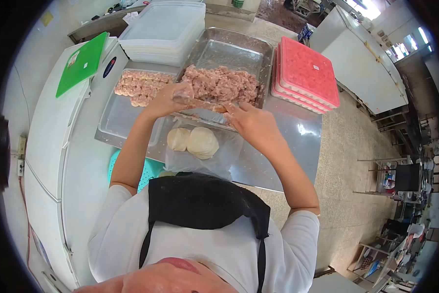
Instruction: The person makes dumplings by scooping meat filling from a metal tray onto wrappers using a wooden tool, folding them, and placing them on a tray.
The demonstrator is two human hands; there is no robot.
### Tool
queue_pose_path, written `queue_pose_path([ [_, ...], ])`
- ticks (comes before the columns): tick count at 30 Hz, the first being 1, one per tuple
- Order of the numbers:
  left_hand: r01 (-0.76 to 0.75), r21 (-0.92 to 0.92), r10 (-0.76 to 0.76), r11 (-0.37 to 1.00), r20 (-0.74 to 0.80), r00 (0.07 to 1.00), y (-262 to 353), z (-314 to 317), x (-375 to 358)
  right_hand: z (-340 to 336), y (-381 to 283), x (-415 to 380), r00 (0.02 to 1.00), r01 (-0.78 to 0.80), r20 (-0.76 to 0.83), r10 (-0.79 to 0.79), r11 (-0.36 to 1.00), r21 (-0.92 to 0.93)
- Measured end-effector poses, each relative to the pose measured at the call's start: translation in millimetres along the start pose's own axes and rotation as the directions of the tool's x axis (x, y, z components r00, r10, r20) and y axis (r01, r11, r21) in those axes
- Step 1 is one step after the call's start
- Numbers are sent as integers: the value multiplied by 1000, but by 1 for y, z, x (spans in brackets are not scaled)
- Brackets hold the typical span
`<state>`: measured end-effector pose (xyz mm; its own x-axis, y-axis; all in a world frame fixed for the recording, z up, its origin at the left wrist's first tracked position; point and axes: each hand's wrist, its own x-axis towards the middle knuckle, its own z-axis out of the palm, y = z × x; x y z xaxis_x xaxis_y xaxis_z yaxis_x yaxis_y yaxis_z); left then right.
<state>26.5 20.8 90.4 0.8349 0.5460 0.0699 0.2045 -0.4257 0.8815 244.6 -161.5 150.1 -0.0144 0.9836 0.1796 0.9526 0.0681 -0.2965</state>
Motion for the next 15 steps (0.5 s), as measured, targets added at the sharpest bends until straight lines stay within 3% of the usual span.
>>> queue_pose_path([
  [5, -126, 44, 130, 991, -128, 983, 14, -32, -43, -15, -42, 17, 999, -9, 42, 11, 999, -53],
  [7, -151, 47, 156, 987, -127, 980, 8, -46, -57, -7, -63, 15, 998, 40, -51, -31, 982, 184],
  [10, -120, 9, 120, 993, -96, 988, -12, -62, -71, 52, -83, 26, 999, 35, 23, -40, 985, 171],
  [13, -76, 133, 107, 988, -242, 964, -44, -86, -93, 80, -79, 31, 999, 34, -43, -24, 965, 259],
  [15, 67, -68, -75, 995, -120, 990, -66, -116, -113, 87, -74, 22, 997, -26, -57, 48, 944, 330],
])
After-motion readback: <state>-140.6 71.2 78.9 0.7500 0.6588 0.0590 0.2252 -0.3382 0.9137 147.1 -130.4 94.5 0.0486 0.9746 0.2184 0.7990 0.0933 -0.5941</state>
